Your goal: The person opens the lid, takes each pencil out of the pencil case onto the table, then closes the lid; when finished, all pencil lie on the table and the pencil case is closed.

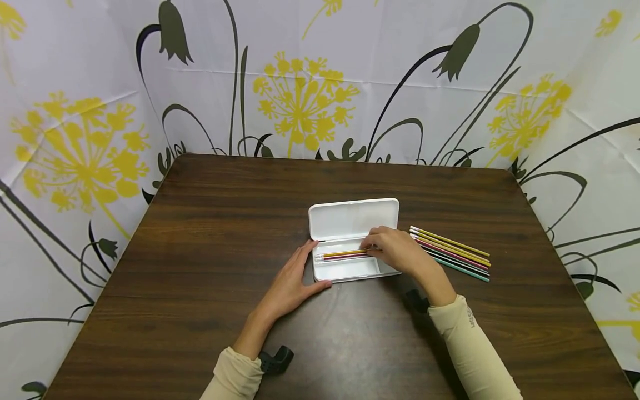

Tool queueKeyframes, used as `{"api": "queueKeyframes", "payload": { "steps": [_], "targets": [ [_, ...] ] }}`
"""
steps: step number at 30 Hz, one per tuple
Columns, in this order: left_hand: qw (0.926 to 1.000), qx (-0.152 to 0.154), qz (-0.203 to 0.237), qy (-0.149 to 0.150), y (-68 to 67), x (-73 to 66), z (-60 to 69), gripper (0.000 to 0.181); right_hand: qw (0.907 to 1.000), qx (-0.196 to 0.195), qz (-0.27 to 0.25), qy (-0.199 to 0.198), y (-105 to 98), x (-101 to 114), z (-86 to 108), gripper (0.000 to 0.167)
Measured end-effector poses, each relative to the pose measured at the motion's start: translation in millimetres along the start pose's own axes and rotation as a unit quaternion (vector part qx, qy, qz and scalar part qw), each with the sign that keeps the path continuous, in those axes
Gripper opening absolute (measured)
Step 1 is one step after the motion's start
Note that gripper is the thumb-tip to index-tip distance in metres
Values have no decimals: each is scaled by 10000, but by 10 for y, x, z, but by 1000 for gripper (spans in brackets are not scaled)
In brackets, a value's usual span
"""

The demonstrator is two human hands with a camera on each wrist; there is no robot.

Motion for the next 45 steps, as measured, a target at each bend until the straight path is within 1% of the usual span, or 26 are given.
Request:
{"api": "queueKeyframes", "payload": {
  "steps": [9,16,19,21,24,27,30,34,37,39,42,45],
  "targets": [
    [10000,-21,26,68,-8,-19,3,93,9999,-75,114,-80,-19,27,7,15],
    [10000,1,20,56,1,-23,4,93,9998,-178,76,-101,-25,31,29,15],
    [10000,10,18,37,3,-23,8,93,9996,-231,69,-176,-24,40,40,15],
    [10000,9,22,25,4,-21,10,93,9990,-353,43,-266,-51,48,59,15],
    [10000,-12,27,26,2,-17,10,93,9974,-626,-48,-355,-143,39,135,15],
    [10000,-37,15,52,-5,-18,9,93,9956,-880,-123,-301,-275,-32,281,17],
    [9999,-60,2,89,-16,-28,5,93,9930,-1166,-61,-151,-422,-200,516,20],
    [9999,-58,20,124,-10,-41,4,93,9879,-1538,108,194,-606,-541,966,23],
    [9999,-50,4,147,-10,-45,3,93,9841,-1653,238,605,-694,-795,1317,24],
    [9999,-56,4,150,-16,-45,3,93,9818,-1662,290,873,-722,-931,1503,24],
    [9999,-71,25,123,-21,-36,6,93,9804,-1604,343,1088,-721,-1056,1656,23],
    [9999,-66,68,97,-10,-31,11,93,9818,-1476,344,1142,-693,-1130,1686,22]
  ]
}}
Point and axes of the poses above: each hand's wrist, its own z-axis away from the middle knuckle, its own y-axis out of the palm, x = y × z, the point moved 10 cm from there along -z, towards the middle knuckle, and after that the axes turned 6 degrees about x, right-handed, at the moved point
